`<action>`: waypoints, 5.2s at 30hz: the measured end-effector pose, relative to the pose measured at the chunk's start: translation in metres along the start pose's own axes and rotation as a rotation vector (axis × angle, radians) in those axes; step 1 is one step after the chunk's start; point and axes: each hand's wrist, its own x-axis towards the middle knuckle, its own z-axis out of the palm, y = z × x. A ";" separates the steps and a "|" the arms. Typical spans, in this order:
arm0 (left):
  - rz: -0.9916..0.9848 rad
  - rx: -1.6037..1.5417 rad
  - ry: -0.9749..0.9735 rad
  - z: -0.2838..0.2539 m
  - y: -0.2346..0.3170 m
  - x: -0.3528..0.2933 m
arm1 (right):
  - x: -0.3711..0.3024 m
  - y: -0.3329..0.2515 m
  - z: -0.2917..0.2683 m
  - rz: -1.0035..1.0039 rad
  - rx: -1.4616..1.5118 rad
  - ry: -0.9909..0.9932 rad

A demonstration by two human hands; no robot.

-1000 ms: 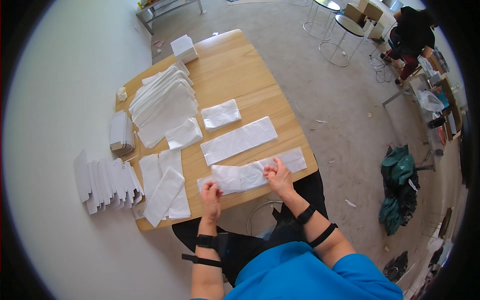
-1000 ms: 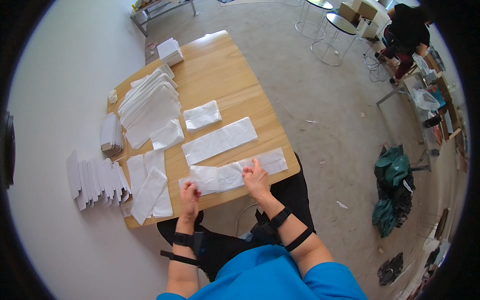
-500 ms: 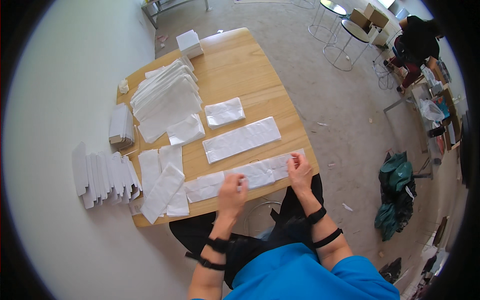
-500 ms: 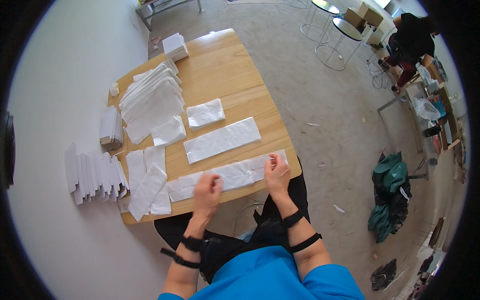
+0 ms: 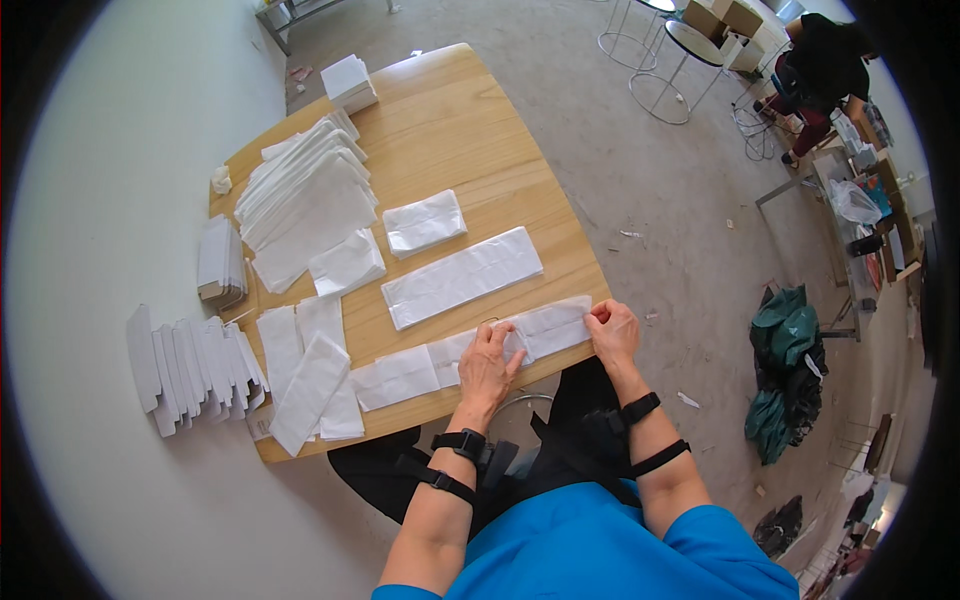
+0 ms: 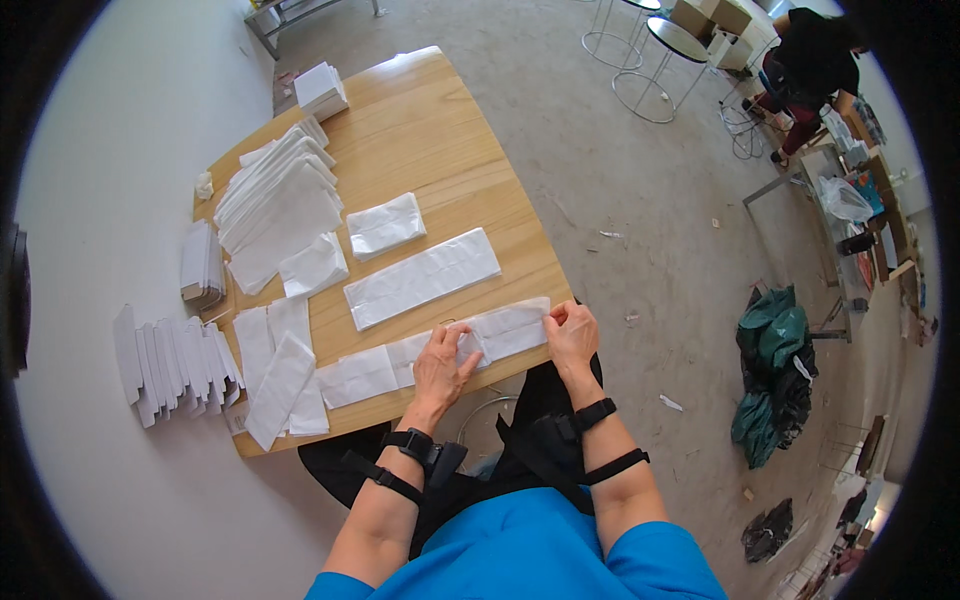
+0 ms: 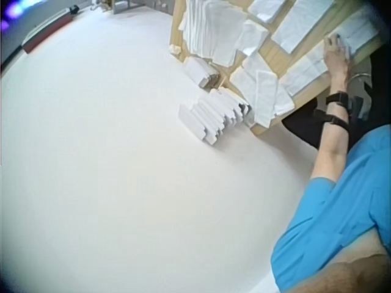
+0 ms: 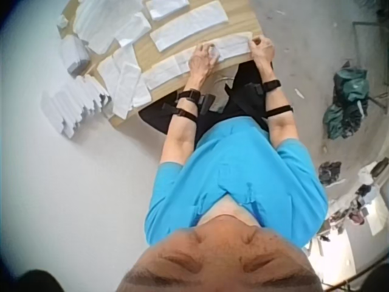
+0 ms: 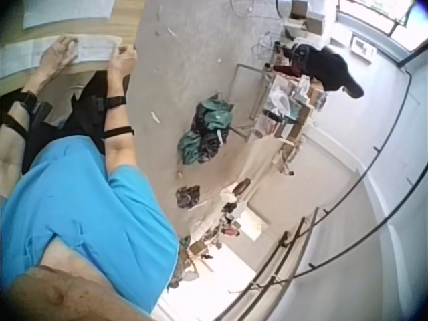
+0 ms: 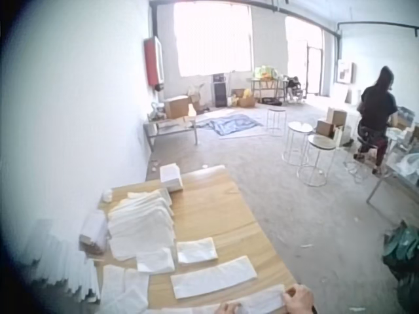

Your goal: The recorder folds long rectangular plastic sheets and stacks them.

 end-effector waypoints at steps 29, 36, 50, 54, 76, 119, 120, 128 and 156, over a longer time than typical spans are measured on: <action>-0.407 -0.537 0.350 -0.029 -0.042 -0.018 | -0.081 -0.072 0.020 -0.092 0.375 -0.176; -0.412 -0.443 0.197 -0.037 -0.050 -0.009 | -0.046 -0.058 0.036 -0.097 0.236 -0.194; -0.412 -0.388 0.166 -0.035 -0.059 -0.007 | -0.039 -0.053 0.058 -0.136 0.137 -0.174; -0.382 -0.344 0.189 -0.035 -0.058 -0.006 | -0.038 -0.051 0.061 -0.148 0.131 -0.160; 0.073 0.145 0.192 -0.043 -0.044 -0.022 | -0.032 -0.054 0.054 -0.132 0.164 -0.228; -0.261 -0.170 0.581 -0.079 -0.022 -0.081 | -0.133 -0.141 0.038 -0.083 0.909 -0.635; -0.162 -0.221 0.514 -0.070 -0.013 -0.082 | -0.131 -0.146 0.043 0.068 1.030 -0.696; 0.040 0.053 0.449 -0.062 -0.027 -0.085 | -0.063 -0.076 0.015 0.049 0.902 -0.470; 0.151 0.358 0.027 -0.054 -0.067 -0.071 | -0.007 0.010 0.015 0.125 0.482 -0.243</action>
